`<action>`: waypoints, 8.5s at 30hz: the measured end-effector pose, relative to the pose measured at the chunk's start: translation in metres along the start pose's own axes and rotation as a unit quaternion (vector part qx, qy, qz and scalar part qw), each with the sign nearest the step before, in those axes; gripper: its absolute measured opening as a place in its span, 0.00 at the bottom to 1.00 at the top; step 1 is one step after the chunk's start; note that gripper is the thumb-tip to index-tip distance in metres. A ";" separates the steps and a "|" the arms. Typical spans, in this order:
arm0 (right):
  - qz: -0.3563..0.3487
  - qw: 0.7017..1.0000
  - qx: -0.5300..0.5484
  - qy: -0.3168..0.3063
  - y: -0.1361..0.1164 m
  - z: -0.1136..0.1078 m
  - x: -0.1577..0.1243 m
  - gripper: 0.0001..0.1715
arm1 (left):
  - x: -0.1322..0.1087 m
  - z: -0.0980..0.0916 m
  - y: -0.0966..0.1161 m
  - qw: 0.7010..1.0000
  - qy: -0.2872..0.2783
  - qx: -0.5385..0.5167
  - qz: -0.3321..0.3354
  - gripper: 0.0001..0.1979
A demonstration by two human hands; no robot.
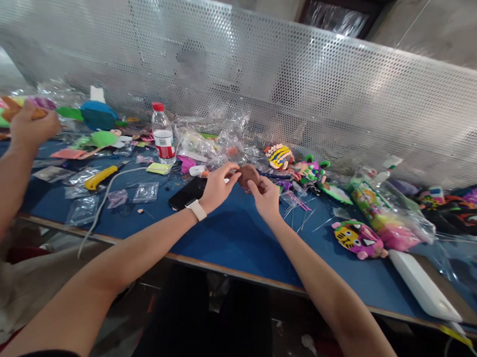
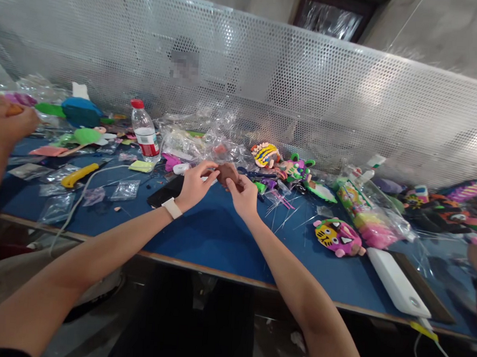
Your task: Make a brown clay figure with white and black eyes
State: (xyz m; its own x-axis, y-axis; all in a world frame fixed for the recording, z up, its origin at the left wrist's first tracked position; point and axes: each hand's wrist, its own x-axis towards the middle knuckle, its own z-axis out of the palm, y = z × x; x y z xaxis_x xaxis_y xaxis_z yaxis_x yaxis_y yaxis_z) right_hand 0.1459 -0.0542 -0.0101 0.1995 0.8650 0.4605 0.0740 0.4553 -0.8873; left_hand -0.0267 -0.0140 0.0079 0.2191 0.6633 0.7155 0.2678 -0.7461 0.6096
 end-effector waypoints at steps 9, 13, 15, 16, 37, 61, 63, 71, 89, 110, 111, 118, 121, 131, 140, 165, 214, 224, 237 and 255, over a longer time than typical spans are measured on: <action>0.015 1.000 0.014 0.000 0.003 0.002 0.000 0.26 | 0.009 -0.010 -0.009 0.986 0.006 0.099 0.132 0.08; 0.040 0.998 0.032 0.020 0.005 -0.001 0.004 0.27 | 0.010 -0.010 -0.010 0.990 0.023 0.098 0.098 0.09; 0.057 0.997 0.041 0.037 0.005 -0.003 0.005 0.27 | 0.010 -0.009 -0.010 0.989 0.018 0.104 0.100 0.10; 0.067 0.996 0.050 0.043 0.006 -0.004 0.006 0.27 | 0.009 -0.009 -0.010 0.988 0.006 0.107 0.111 0.10; 0.088 0.988 0.127 -0.016 0.008 -0.002 0.005 0.27 | -0.002 0.017 -0.002 0.957 -0.052 -0.241 -0.155 0.18; 0.104 0.980 0.167 0.018 0.008 -0.001 0.005 0.26 | 0.000 0.019 -0.009 0.928 -0.076 -0.312 -0.192 0.18; 0.095 0.984 0.153 0.012 0.007 -0.001 0.004 0.25 | 0.000 0.017 -0.010 0.942 -0.092 -0.273 -0.170 0.18; 0.072 0.987 0.140 0.031 0.009 0.001 0.001 0.23 | -0.001 0.010 -0.004 0.981 -0.104 -0.143 -0.080 0.22; 0.049 0.995 0.084 0.035 0.006 -0.003 0.005 0.22 | -0.009 0.016 -0.005 0.973 -0.171 -0.134 -0.081 0.22; 0.053 0.995 0.060 0.051 0.007 -0.004 0.003 0.25 | -0.010 0.020 -0.010 0.975 -0.162 -0.106 -0.109 0.22; 0.053 0.995 0.064 0.053 0.008 -0.003 0.003 0.26 | -0.011 0.021 -0.011 0.971 -0.163 -0.128 -0.119 0.23; 0.061 0.995 0.062 0.053 0.013 -0.002 0.001 0.26 | -0.012 0.028 -0.015 0.947 -0.179 -0.215 -0.159 0.28; 0.062 0.995 0.057 0.045 0.013 -0.004 0.004 0.24 | -0.012 0.026 -0.013 0.945 -0.181 -0.214 -0.170 0.28; 0.266 0.895 0.000 -0.359 -0.017 -0.029 0.002 0.20 | -0.004 0.011 -0.005 0.987 -0.012 -0.110 -0.117 0.24; 0.083 0.918 -0.153 -0.356 -0.016 -0.053 0.020 0.12 | -0.014 0.013 0.019 0.994 -0.102 -0.028 0.031 0.16; -0.227 0.907 -0.339 0.102 -0.006 -0.084 0.047 0.20 | -0.032 0.102 0.055 0.817 -0.555 0.130 0.085 0.45; -0.043 0.865 -0.411 -0.285 -0.038 -0.092 -0.067 0.34 | -0.028 -0.011 0.023 0.878 -0.474 0.047 -0.044 0.19; -0.002 0.864 -0.401 -0.305 -0.039 -0.092 -0.065 0.42 | -0.026 -0.012 0.023 0.871 -0.487 0.039 -0.049 0.24; 0.002 0.839 -0.403 -0.365 -0.032 -0.089 -0.058 0.50 | -0.033 -0.007 0.022 0.894 -0.444 0.053 -0.026 0.14; -0.082 0.794 -0.416 -0.436 -0.059 -0.115 -0.044 0.12 | -0.034 -0.009 0.024 0.887 -0.455 0.063 0.049 0.34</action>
State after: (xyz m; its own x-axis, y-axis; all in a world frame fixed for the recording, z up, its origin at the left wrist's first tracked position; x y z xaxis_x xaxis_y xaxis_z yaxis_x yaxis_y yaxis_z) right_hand 0.2447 -0.1432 0.0187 -0.6045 0.7910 0.0943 0.7214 0.5938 -0.3563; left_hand -0.0362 -0.0550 0.0008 0.8982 0.4107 0.1567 0.2959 -0.8285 0.4754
